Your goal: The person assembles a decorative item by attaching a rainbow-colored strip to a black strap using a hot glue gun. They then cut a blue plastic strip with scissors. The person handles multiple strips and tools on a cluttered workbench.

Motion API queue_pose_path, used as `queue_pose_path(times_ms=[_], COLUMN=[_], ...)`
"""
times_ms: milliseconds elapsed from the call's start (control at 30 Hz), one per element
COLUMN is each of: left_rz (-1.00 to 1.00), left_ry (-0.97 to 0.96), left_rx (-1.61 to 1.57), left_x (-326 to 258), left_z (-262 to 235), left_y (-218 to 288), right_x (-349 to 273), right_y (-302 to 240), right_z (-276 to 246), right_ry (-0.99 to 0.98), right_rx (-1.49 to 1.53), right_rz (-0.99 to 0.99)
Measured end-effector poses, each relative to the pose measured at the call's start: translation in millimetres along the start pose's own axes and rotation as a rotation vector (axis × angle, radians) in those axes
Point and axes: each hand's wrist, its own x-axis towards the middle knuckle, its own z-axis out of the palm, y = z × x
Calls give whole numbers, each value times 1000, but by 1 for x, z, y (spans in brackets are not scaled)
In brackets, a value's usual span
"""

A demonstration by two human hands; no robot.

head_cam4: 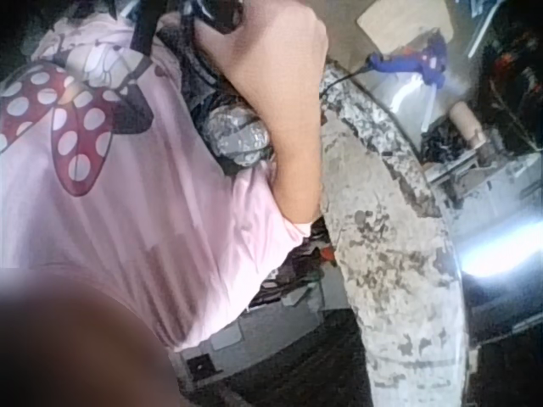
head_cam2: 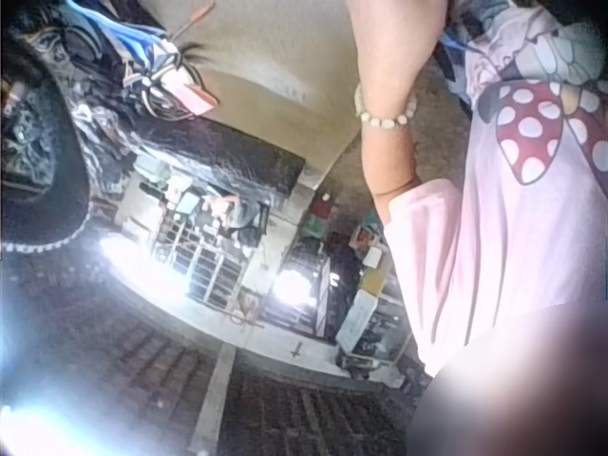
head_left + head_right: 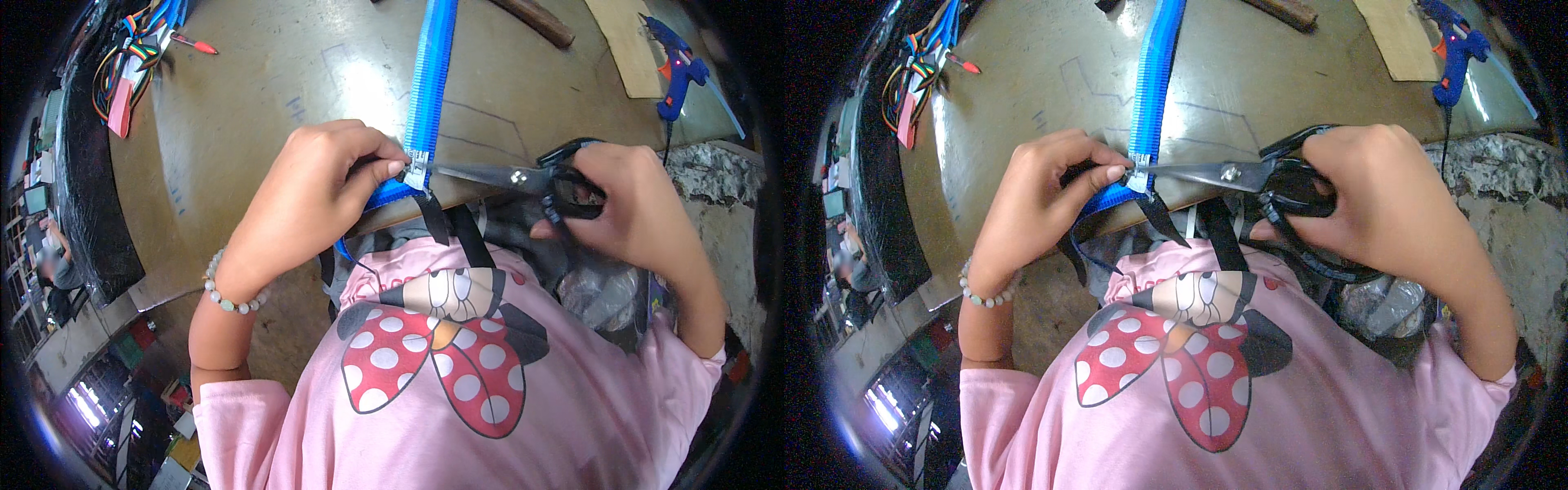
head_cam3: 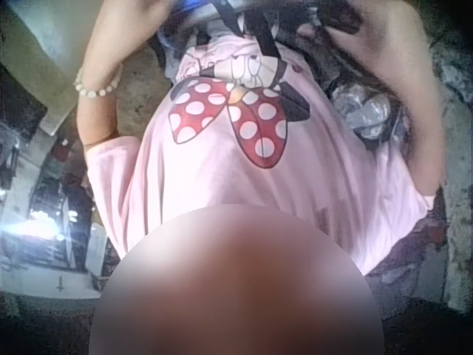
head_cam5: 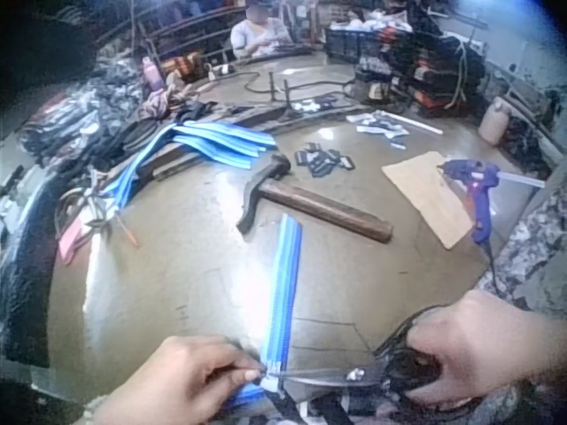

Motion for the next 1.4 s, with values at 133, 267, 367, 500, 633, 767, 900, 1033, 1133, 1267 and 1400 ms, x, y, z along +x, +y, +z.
queue_pose_path(times_ms=[133,267,367,500,633,767,900,1033,1133,1267,1400], left_rz=[-61,27,-26,-30,-139,-122,-225,-191,-195,-224,-217], left_ry=[119,248,265,226,163,227,316,274,304,301,315], left_rx=[-89,-97,-73,5,-134,-244,-215,-119,-141,-144,-156], left_x=[-11,-23,-30,-38,-43,-33,-22,-24,-22,-19,-21], left_z=[7,18,15,11,6,11,5,4,8,8,9], left_y=[11,27,33,34,31,16,-7,-15,-16,-17,-20], right_x=[2,21,30,36,36,37,22,-21,-35,-22,-13], right_y=[-30,-59,-65,-68,-66,-48,-35,-46,-51,-36,-33], right_z=[16,70,82,68,61,66,67,68,78,85,91], right_ry=[-83,311,330,280,184,168,196,-366,-441,-709,-714], right_rx=[1019,1618,1602,1575,1552,1419,1621,1851,1782,1657,1681], right_rz=[635,263,176,150,126,133,140,64,314,326,318])
